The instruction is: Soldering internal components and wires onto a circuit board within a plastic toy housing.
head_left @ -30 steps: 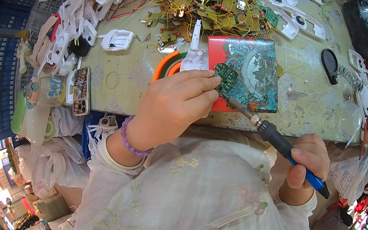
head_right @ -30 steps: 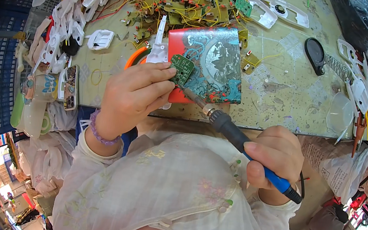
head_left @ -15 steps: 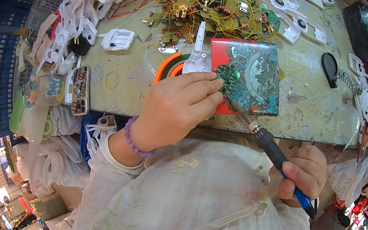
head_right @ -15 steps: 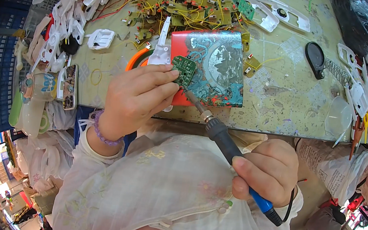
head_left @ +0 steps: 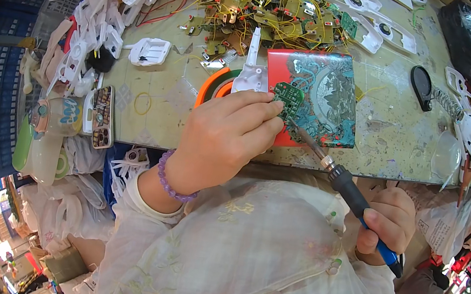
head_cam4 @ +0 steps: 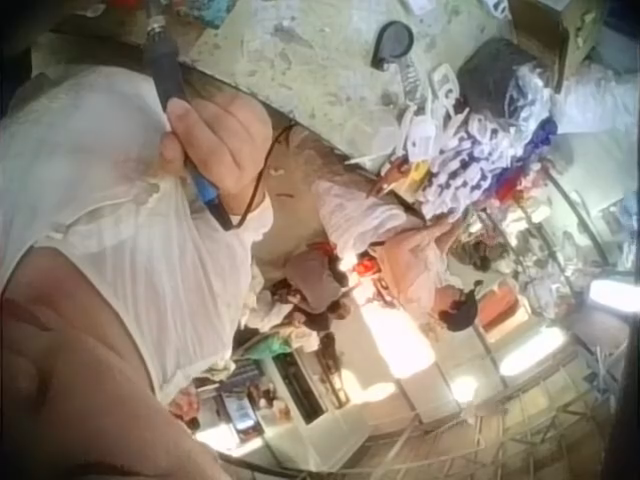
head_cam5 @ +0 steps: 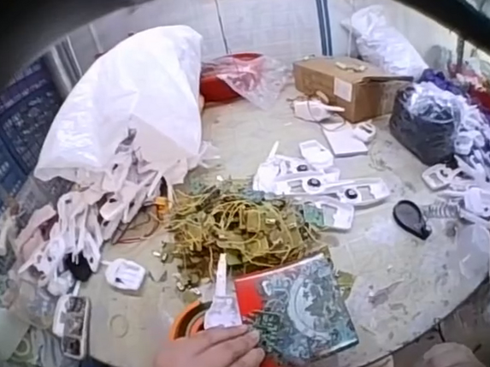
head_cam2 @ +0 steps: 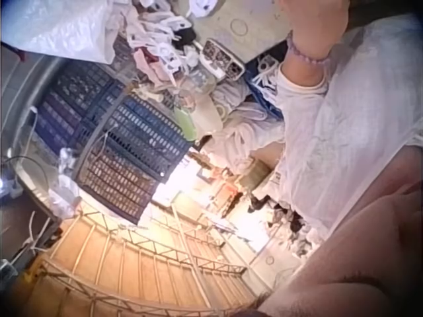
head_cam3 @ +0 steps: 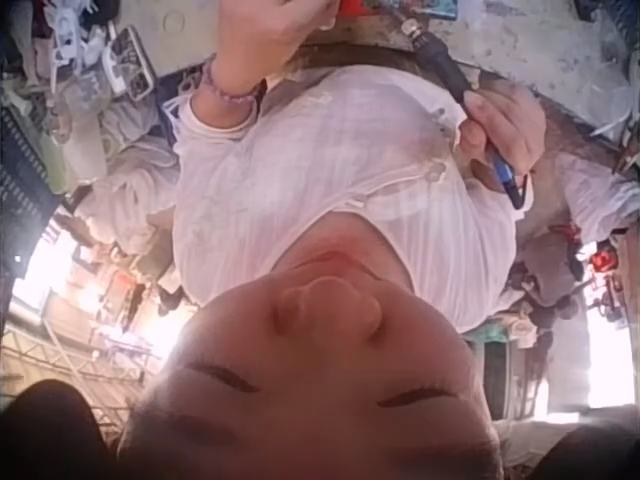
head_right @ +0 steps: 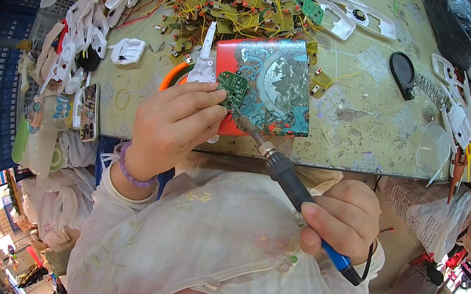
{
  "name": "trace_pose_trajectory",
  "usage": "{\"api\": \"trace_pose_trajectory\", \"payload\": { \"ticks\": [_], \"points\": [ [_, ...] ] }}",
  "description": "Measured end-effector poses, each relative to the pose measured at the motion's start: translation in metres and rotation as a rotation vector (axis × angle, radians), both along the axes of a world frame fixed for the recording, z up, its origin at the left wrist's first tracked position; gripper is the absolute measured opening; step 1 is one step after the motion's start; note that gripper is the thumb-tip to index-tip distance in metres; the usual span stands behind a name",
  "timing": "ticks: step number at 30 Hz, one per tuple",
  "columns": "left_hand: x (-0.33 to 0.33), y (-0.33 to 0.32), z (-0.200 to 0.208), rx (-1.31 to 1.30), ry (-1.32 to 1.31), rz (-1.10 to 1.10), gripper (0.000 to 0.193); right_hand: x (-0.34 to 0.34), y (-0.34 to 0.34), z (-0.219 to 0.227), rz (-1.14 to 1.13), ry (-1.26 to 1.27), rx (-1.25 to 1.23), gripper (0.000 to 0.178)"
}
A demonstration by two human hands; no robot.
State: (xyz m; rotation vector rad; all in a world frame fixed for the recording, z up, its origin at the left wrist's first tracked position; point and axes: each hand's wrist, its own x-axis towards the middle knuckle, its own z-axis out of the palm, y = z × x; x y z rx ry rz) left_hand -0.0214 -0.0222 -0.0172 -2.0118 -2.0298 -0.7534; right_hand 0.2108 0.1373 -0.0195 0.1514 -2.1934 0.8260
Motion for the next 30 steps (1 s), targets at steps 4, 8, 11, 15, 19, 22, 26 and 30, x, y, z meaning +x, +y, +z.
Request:
{"api": "trace_pose_trajectory", "payload": {
  "ticks": [4, 8, 11, 15, 19, 22, 26, 30],
  "points": [
    [0.001, -0.003, 0.003, 0.004, 0.007, -0.007, 0.02, 0.015, 0.005, -0.014, -0.263, 0.24, -0.136, 0.031],
    [0.005, 0.0, 0.008, 0.001, -0.002, 0.029, 0.021, 0.061, 0.076, -0.006, -1.359, 0.246, 0.6, 0.023],
    [0.007, 0.001, 0.008, 0.005, 0.004, 0.044, 0.021, 0.081, 0.105, 0.017, -1.39, 0.558, 0.15, 0.015],
    [0.011, 0.005, 0.009, 0.027, -0.022, 0.048, 0.017, 0.067, 0.117, 0.034, -1.243, 0.615, -0.343, 0.021],
    [0.013, 0.007, 0.012, 0.065, -0.014, 0.066, 0.015, 0.037, 0.148, 0.003, -1.172, 0.191, -0.208, 0.024],
    [0.016, 0.012, 0.017, 0.06, -0.055, 0.072, 0.014, 0.02, 0.15, -0.009, -1.145, 0.061, -0.145, 0.023],
    [0.02, 0.014, 0.016, 0.066, -0.189, 0.114, 0.016, 0.003, 0.144, -0.046, -0.998, 0.314, -0.557, 0.024],
    [0.023, 0.014, 0.012, 0.031, -0.27, 0.191, 0.022, -0.03, 0.09, -0.058, -0.939, -0.215, -0.607, 0.022]
  ]
}}
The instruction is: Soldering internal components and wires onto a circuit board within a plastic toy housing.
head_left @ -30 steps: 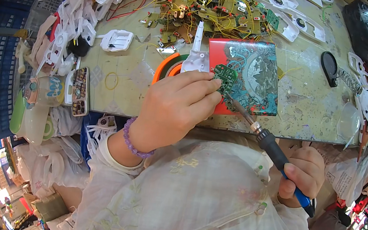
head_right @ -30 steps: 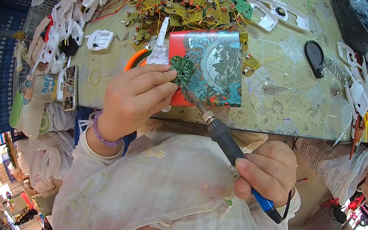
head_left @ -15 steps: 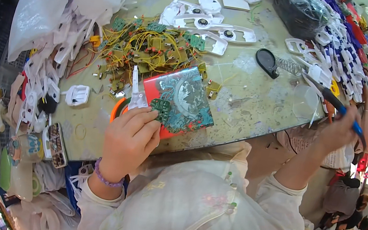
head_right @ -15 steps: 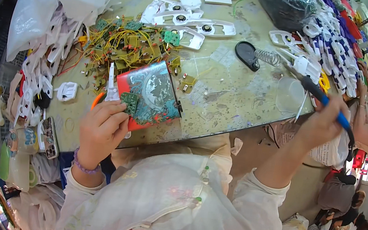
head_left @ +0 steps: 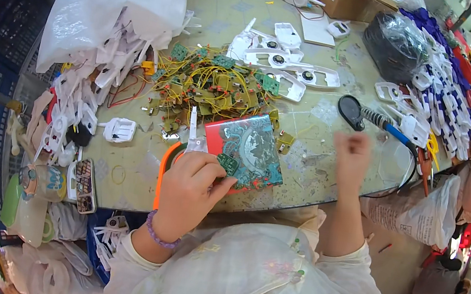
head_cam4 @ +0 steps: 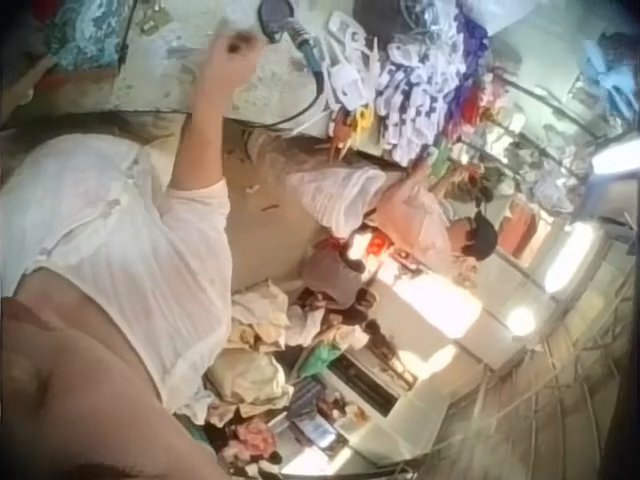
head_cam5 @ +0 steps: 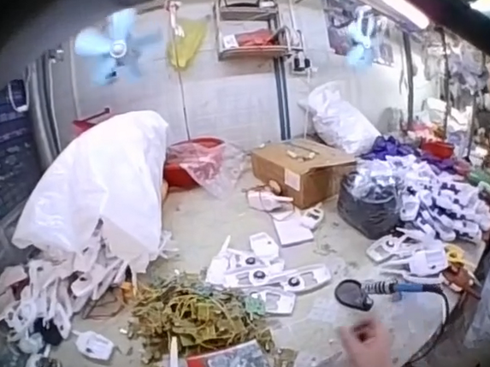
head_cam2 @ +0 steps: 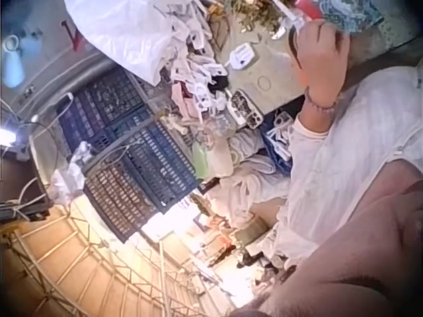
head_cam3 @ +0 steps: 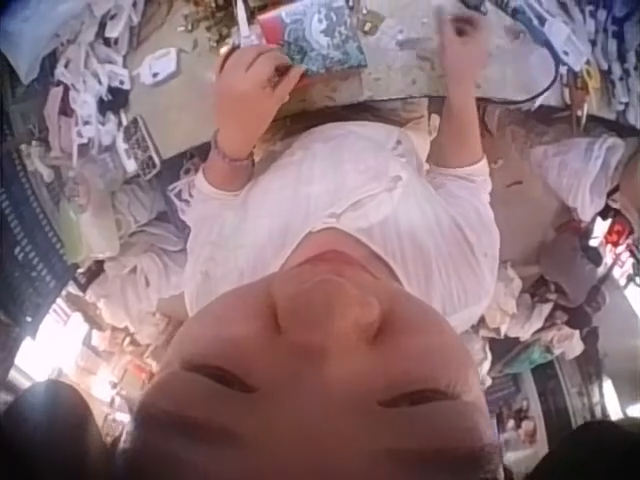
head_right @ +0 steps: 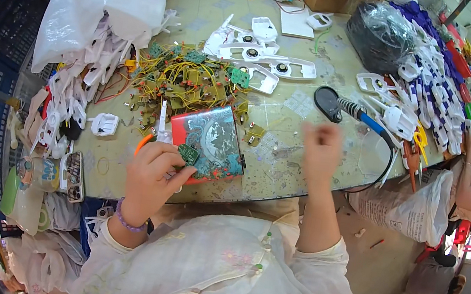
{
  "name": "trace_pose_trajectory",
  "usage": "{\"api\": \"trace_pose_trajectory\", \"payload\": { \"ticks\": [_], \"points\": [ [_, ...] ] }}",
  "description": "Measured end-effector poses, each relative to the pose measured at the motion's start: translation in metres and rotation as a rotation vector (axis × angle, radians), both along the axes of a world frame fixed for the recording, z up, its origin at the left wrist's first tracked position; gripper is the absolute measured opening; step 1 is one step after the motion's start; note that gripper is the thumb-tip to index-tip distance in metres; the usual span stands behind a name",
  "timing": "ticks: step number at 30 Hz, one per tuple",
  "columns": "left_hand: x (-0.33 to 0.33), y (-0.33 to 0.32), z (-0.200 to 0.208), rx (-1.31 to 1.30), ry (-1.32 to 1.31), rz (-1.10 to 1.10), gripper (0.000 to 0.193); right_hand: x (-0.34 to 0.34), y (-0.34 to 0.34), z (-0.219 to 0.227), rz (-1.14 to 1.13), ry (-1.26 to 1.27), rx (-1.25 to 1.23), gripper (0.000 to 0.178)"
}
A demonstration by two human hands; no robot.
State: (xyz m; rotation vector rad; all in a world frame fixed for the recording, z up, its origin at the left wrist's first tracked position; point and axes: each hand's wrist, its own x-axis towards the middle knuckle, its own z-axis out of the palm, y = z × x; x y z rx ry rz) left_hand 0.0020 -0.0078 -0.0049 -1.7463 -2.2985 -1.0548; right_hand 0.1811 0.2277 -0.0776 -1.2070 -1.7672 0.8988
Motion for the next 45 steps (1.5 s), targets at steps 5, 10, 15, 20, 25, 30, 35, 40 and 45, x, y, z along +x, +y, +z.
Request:
{"api": "trace_pose_trajectory", "payload": {
  "ticks": [5, 10, 15, 20, 25, 30, 35, 40, 45],
  "points": [
    [0.0, 0.0, 0.004, -0.025, -0.025, 0.08, 0.029, -0.07, 0.043, 0.001, 0.276, -0.669, 0.591, 0.014],
    [0.004, 0.005, 0.008, -0.039, -0.059, 0.055, 0.038, -0.111, 0.095, 0.007, 0.251, -1.143, 0.528, 0.013],
    [-0.006, -0.003, 0.004, 0.002, -0.183, 0.101, 0.045, -0.102, 0.049, 0.05, 0.29, -0.956, 0.936, 0.01],
    [-0.029, -0.033, -0.01, 0.201, -0.92, 0.084, 0.042, -0.062, -0.057, 0.087, 0.436, -0.461, 0.908, 0.02],
    [-0.037, -0.045, -0.019, 0.408, -1.138, -0.069, 0.052, -0.05, -0.113, 0.063, 0.801, -0.3, 0.778, 0.029],
    [-0.038, -0.055, -0.02, 0.533, -1.162, -0.11, 0.059, -0.07, -0.122, 0.076, 0.767, 0.013, 0.758, 0.023],
    [-0.038, -0.058, -0.017, 0.62, -1.232, -0.113, 0.059, -0.083, -0.147, 0.072, 0.868, -0.16, 0.654, 0.033],
    [-0.04, -0.067, -0.026, 0.618, -1.238, -0.155, 0.061, -0.102, -0.14, 0.077, 1.017, -0.287, 0.568, 0.035],
    [-0.038, -0.073, -0.028, 0.713, -1.274, -0.211, 0.064, -0.1, -0.138, 0.085, 0.955, -0.242, 0.374, 0.018]
  ]
}}
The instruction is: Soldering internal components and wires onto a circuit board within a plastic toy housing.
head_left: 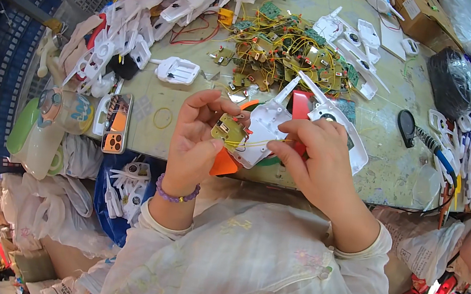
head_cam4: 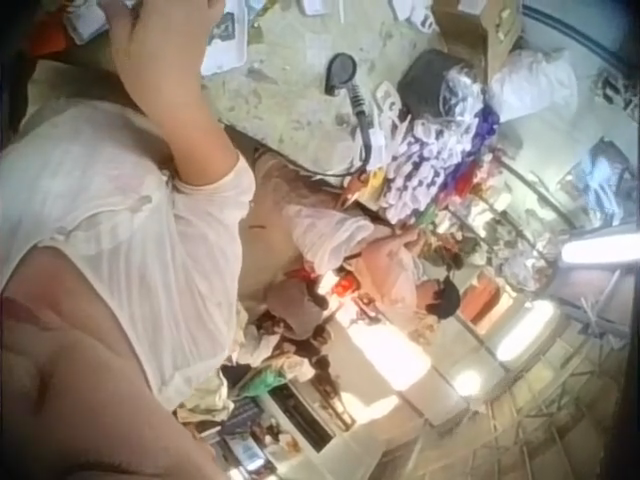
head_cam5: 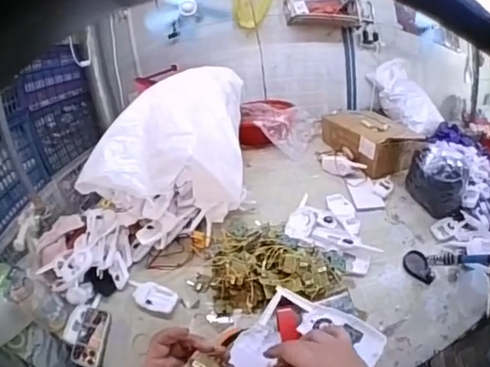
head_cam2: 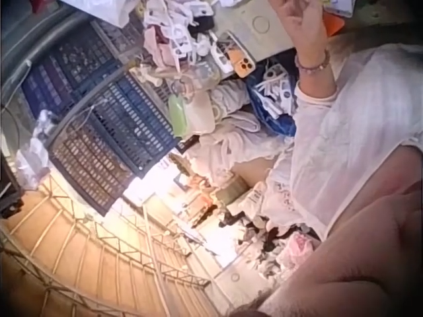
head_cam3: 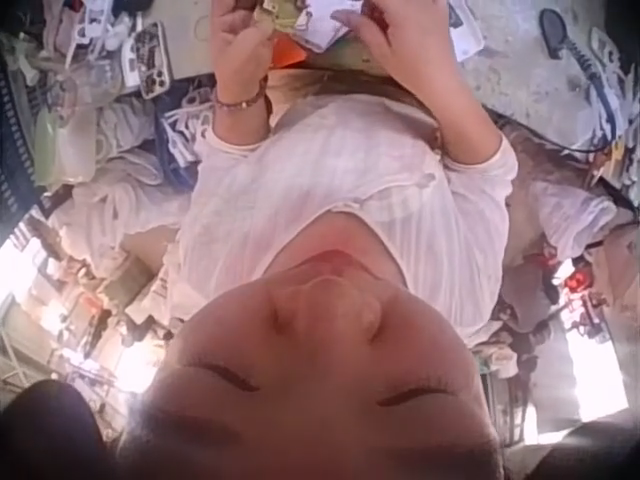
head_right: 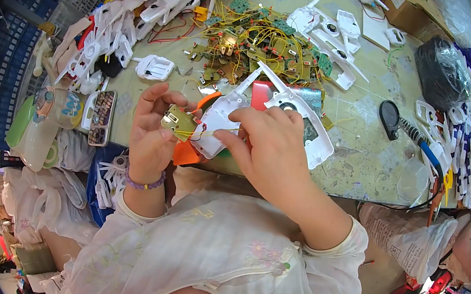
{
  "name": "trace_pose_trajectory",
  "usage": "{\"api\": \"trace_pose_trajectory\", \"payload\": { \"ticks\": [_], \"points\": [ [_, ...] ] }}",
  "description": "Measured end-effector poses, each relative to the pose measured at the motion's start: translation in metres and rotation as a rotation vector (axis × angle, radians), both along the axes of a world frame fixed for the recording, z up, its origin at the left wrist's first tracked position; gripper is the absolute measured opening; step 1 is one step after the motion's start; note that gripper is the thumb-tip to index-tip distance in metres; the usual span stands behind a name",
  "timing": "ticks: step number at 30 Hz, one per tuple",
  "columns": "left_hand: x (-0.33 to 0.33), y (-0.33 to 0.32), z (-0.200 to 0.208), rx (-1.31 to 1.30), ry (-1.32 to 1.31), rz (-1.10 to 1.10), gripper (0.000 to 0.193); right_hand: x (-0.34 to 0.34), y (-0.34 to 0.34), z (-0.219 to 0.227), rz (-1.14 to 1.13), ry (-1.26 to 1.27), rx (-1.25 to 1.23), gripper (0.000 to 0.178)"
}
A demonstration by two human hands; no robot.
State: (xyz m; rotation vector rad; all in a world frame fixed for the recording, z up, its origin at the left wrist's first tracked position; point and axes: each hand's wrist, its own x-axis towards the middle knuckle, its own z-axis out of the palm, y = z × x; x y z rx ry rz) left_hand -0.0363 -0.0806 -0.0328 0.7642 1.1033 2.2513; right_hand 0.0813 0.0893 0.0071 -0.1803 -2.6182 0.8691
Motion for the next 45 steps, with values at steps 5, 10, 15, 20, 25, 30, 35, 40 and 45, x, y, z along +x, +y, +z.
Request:
{"api": "trace_pose_trajectory", "payload": {
  "ticks": [5, 10, 15, 20, 25, 30, 35, 40, 45],
  "points": [
    [-0.001, -0.001, -0.003, 0.015, 0.054, -0.028, 0.065, -0.002, 0.0, -0.008, 0.039, 0.124, -0.176, 0.011],
    [-0.001, 0.003, -0.002, -0.307, 0.429, 0.358, 0.063, -0.006, -0.002, -0.003, 0.029, 0.242, -0.229, 0.012],
    [0.002, 0.007, 0.043, -0.687, 1.123, 0.261, 0.028, -0.006, -0.007, -0.002, 0.071, 0.325, -0.095, 0.019],
    [-0.003, 0.019, 0.042, -0.692, 0.949, 0.099, 0.018, -0.004, -0.006, -0.009, 0.028, 0.395, -0.11, 0.023],
    [-0.002, 0.024, 0.031, -0.585, 0.681, -0.038, 0.013, 0.008, -0.002, -0.017, 0.039, 0.428, -0.178, 0.024],
    [0.008, 0.029, 0.027, -0.58, 0.444, -0.136, 0.014, 0.018, 0.004, -0.027, -0.007, 0.437, -0.268, 0.029],
    [0.007, 0.032, 0.029, -0.568, 0.858, -0.039, 0.015, 0.016, 0.004, -0.032, 0.033, 0.507, -0.401, 0.034],
    [0.011, 0.032, 0.028, -0.57, 0.728, -0.009, 0.016, 0.018, 0.007, -0.032, 0.053, 0.581, -0.574, 0.031],
    [0.014, 0.035, 0.028, -0.563, 0.685, 0.022, 0.014, 0.021, 0.008, -0.039, 0.059, 0.525, -0.431, 0.031]
  ]
}}
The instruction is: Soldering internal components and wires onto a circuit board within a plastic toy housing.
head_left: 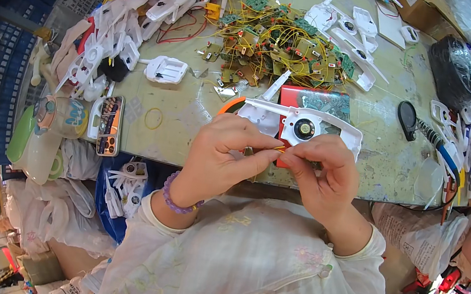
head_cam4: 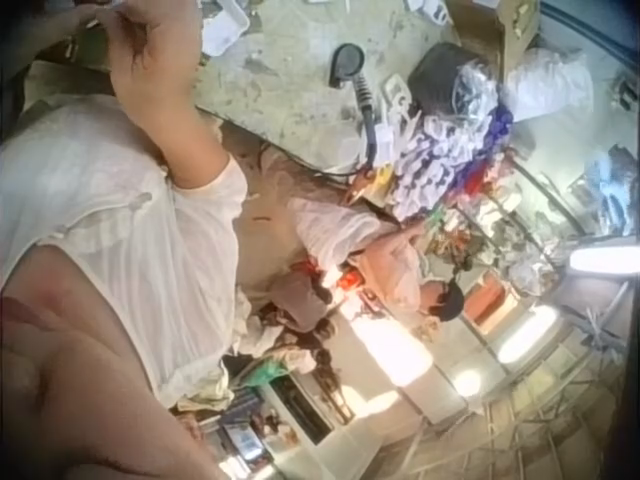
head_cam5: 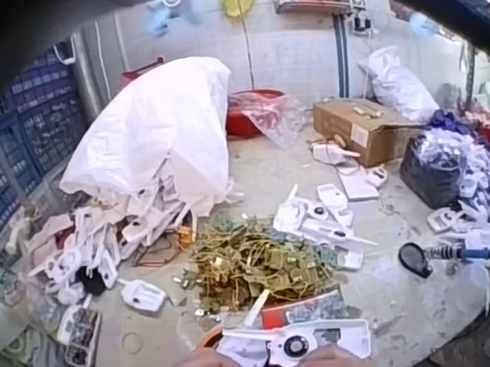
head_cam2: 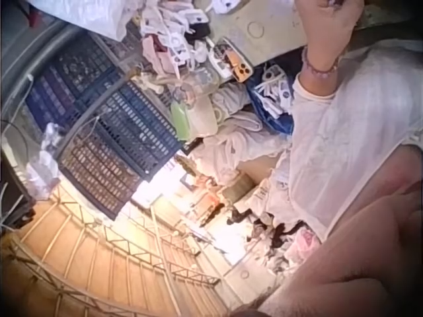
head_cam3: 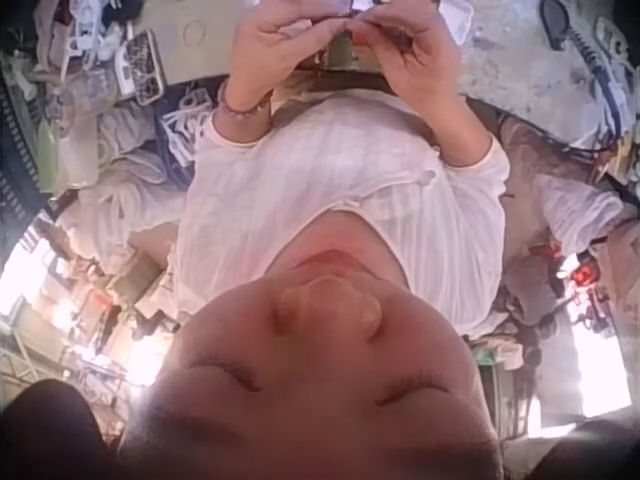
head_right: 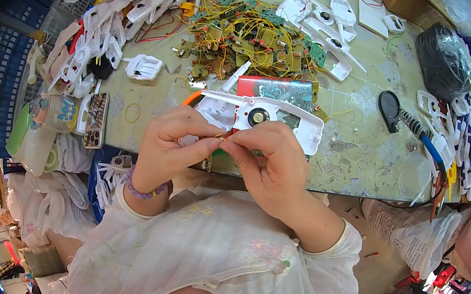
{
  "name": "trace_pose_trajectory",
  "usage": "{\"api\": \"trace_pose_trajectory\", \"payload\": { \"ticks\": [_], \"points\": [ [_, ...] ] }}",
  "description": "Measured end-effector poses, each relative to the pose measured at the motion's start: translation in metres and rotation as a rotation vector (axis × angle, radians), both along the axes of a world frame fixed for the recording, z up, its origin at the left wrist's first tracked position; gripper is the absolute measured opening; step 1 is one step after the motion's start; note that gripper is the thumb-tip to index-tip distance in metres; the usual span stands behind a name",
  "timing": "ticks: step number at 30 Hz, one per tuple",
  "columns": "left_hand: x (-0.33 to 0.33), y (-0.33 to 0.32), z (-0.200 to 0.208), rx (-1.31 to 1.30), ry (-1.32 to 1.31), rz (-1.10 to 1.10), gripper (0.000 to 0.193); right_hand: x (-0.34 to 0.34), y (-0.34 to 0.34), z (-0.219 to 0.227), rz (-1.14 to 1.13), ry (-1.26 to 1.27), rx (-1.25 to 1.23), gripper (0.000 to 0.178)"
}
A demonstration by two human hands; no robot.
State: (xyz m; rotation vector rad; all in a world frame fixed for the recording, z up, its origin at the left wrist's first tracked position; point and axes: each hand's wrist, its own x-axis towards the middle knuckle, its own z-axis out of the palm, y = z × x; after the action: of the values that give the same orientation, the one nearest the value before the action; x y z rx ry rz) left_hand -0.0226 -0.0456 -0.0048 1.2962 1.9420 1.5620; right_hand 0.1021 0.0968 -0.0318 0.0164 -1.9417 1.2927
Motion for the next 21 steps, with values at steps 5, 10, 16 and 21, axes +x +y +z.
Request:
{"api": "trace_pose_trajectory", "payload": {
  "ticks": [5, 10, 16, 21],
  "points": [
    [-0.001, -0.002, -0.004, 0.001, 0.062, 0.028, 0.013, 0.014, 0.044, 0.031, -0.098, -0.184, 0.581, 0.043],
    [0.005, 0.004, -0.003, -0.001, 0.097, 0.089, 0.012, 0.034, 0.056, 0.016, -0.107, -0.36, 0.633, 0.042],
    [0.015, 0.024, -0.001, 0.008, 0.113, 0.126, 0.009, 0.047, 0.022, 0.013, -0.329, -0.383, 0.697, 0.053],
    [0.015, 0.045, -0.003, 0.014, 0.536, 0.104, 0.008, 0.072, 0.049, -0.036, -0.653, 0.015, -0.213, 0.039]
  ]
}}
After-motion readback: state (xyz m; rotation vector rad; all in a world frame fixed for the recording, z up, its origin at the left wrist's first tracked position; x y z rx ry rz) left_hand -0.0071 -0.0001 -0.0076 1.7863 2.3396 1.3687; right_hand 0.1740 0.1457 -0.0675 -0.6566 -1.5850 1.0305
